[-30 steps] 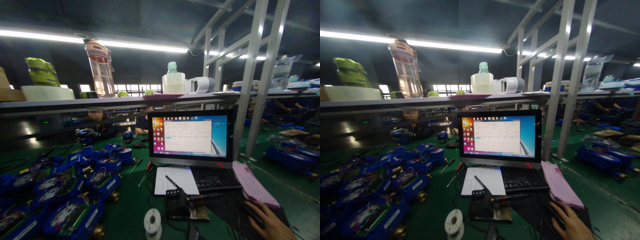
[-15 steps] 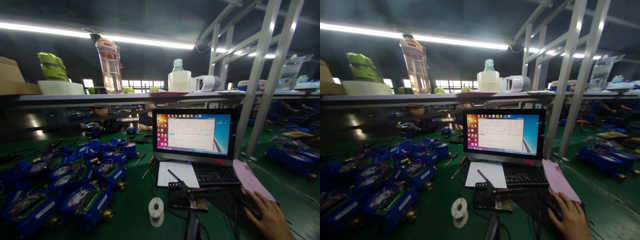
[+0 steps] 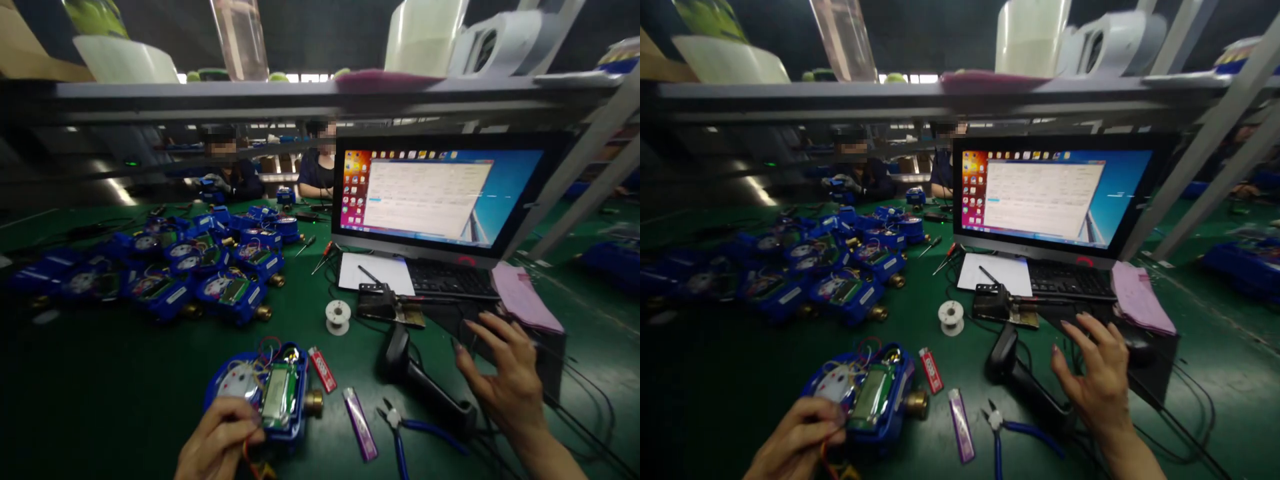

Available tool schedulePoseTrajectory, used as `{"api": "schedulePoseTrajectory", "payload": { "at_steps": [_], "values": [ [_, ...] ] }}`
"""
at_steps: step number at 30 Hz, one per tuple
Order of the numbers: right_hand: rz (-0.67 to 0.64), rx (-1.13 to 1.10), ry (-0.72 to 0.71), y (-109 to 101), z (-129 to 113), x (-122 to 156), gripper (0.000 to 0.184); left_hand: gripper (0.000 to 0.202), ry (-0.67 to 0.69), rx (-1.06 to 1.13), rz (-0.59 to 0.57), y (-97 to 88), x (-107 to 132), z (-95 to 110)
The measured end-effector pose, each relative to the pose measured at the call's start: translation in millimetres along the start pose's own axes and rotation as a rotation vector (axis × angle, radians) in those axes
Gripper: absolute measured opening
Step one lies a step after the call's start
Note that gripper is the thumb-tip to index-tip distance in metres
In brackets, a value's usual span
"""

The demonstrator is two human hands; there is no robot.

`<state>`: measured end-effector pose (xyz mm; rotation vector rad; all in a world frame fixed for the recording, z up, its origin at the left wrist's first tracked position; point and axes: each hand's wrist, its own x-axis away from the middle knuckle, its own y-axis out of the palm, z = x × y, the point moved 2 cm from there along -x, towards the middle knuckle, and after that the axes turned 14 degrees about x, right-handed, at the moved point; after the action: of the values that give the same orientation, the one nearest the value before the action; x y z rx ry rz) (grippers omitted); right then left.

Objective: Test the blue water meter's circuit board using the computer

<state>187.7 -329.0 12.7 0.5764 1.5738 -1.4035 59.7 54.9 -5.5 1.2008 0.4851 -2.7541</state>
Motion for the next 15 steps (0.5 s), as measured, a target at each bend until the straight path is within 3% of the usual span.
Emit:
{"api": "schedulePoseTrajectory", "payload": {
  "at_steps": [5, 8, 11, 15],
  "values": [
    [-0.130, -0.205, 0.033, -23.4, -36.2, 5.3, 0.026, 0.027, 0.120, 0.035, 0.158, 10.5, 9.1, 12.6],
    [-0.205, -0.431, -0.183, -33.8, -80.3, 9.3, 0.019, 0.023, 0.213, -0.026, 0.225, 12.1, 17.0, 14.7],
    [-0.218, -0.556, -0.357, -39.9, -124.0, 10.3, 0.015, 0.015, 0.249, -0.112, 0.199, 12.0, 20.4, 17.9],
    [-0.259, -0.660, -0.340, -36.1, -157.5, 8.0, 0.016, 0.009, 0.248, -0.149, 0.183, 12.0, 20.3, 20.7]
  ]
}}
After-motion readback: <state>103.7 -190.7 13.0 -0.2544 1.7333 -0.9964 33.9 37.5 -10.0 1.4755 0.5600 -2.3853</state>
